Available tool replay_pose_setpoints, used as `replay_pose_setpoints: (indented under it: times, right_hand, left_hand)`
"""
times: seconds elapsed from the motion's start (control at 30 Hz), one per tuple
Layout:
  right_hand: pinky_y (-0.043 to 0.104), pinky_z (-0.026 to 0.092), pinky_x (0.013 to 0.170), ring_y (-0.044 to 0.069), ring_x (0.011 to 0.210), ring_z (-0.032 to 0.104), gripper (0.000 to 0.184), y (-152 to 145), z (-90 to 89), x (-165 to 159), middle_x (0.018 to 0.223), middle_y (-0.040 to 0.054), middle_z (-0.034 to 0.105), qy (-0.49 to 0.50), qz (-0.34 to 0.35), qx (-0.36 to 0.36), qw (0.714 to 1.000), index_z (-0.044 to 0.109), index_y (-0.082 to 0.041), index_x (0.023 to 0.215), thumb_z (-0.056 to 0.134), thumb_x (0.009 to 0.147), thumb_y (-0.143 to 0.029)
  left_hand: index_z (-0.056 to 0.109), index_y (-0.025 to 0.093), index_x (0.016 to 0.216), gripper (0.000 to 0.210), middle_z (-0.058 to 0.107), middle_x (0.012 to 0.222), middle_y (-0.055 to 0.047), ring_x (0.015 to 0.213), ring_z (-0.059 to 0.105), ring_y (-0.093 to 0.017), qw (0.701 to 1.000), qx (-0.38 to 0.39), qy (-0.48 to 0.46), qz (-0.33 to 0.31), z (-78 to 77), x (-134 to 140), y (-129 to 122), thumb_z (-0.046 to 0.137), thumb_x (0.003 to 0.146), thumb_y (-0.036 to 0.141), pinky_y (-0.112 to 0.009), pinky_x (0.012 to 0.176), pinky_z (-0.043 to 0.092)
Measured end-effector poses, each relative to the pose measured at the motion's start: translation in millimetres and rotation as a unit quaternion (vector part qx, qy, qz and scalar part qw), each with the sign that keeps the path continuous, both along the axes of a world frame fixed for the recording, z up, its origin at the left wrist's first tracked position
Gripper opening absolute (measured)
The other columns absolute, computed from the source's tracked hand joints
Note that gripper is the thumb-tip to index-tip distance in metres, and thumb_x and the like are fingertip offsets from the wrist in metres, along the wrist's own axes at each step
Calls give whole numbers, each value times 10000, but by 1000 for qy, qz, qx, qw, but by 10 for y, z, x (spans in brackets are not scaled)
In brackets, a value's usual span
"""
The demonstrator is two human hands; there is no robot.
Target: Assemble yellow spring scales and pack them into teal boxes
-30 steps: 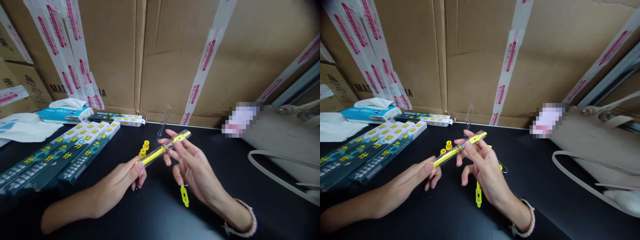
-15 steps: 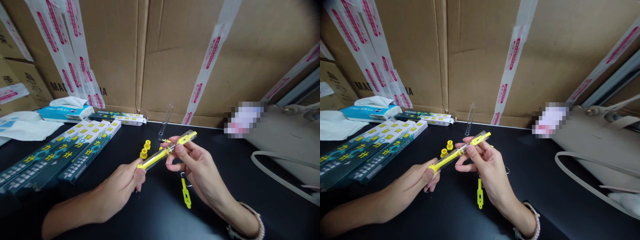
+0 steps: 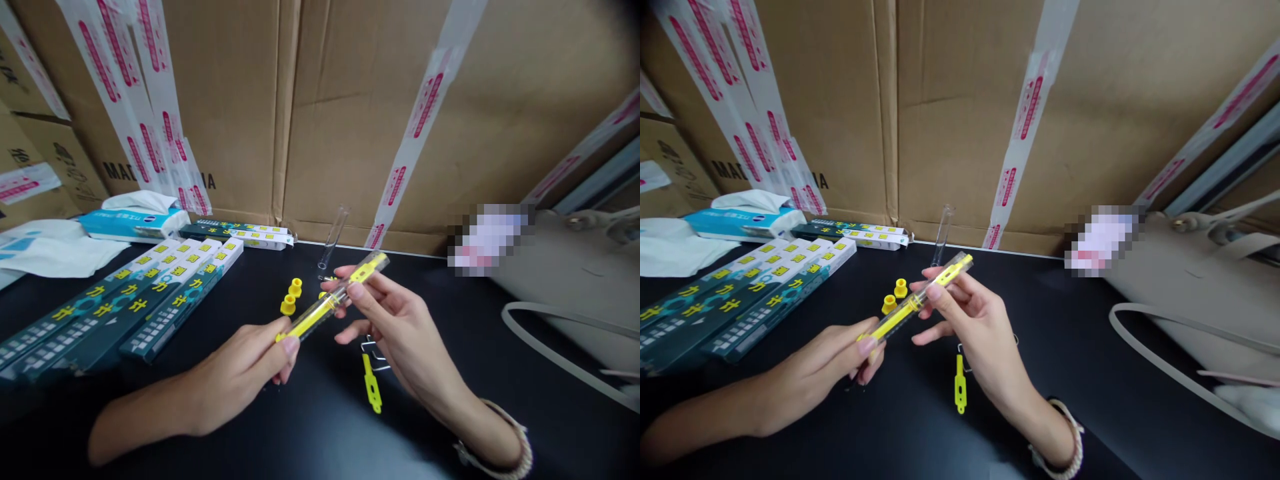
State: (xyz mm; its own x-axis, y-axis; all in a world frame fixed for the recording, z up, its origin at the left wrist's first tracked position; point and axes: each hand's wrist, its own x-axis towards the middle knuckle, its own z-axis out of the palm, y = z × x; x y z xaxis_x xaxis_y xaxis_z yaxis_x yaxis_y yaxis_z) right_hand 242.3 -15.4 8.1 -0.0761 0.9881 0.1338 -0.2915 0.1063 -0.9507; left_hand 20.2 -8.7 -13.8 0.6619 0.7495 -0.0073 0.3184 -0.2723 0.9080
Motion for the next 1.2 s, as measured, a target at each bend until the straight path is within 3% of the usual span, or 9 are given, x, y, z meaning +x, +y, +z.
replay_pose_setpoints:
  times: [0.1,0.23,0.4,0.57,0.67,0.83,1.03,1.13,1.2]
  right_hand:
    - [183,618,429,112,668,593,265,-31,13,-11,886,22,686,-24,-19,44,999,768,-219,1075,824,842,-332]
    - [146,559,392,79,532,530,246,9,-1,20,654,-39,584,-23,18,16,999,769,-223,1071,814,857,-336]
    - [118,553,443,73,584,586,267,66,-50,8,706,-18,657,17,28,-24,999,782,-195,1041,859,812,-308]
    - [144,604,538,69,601,646,216,-73,-160,-211,814,-7,719,44,88,-19,995,792,-195,980,873,786,-240]
    - [165,622,573,81,620,670,249,-157,-195,-324,824,-11,712,56,111,-37,992,782,-195,986,886,767,-250]
    - [175,637,614,98,722,686,241,-193,-215,-362,944,13,702,50,88,-39,994,759,-183,984,869,782,-257]
    - [229,632,525,121,657,678,492,-137,-273,-277,905,-6,688,-19,87,-38,995,614,-240,1239,843,814,-338]
    - [241,616,545,110,569,671,617,-25,-151,-83,833,-34,681,-125,154,-56,979,526,-256,1344,834,823,-379]
    - [251,607,535,116,572,664,569,76,-4,128,827,-30,663,-206,182,-58,960,581,-234,1289,828,814,-425]
  left_hand:
    - [565,204,862,431,509,626,53,572,463,-134,997,-47,-45,29,6,9,43,393,1038,558,-267,562,369]
    - [612,184,911,436,422,548,85,519,354,-111,995,-54,-57,63,14,15,65,442,1016,572,-245,525,297]
    - [650,167,913,573,485,526,62,388,280,-72,979,-145,-109,88,12,-21,108,359,987,655,-205,386,198]
    - [690,156,996,635,660,760,-27,402,561,-113,941,-220,-218,134,43,-18,150,526,830,747,-177,324,344]
    - [730,136,968,655,693,737,-64,455,621,-152,930,-239,-244,133,69,-14,152,603,772,749,-166,310,393]
    - [777,138,981,572,735,766,-91,450,618,-132,944,-209,-221,125,60,-39,153,651,820,672,-131,290,346]
    - [770,148,1053,433,546,444,47,347,381,-39,970,-151,-107,159,95,21,96,800,777,479,-119,343,182]
    - [779,147,963,349,535,458,51,372,357,-33,965,-136,-100,203,141,60,56,793,769,437,-147,379,171]
    - [769,142,940,358,511,448,59,371,344,-34,961,-138,-104,214,165,74,42,795,752,446,-165,390,146]
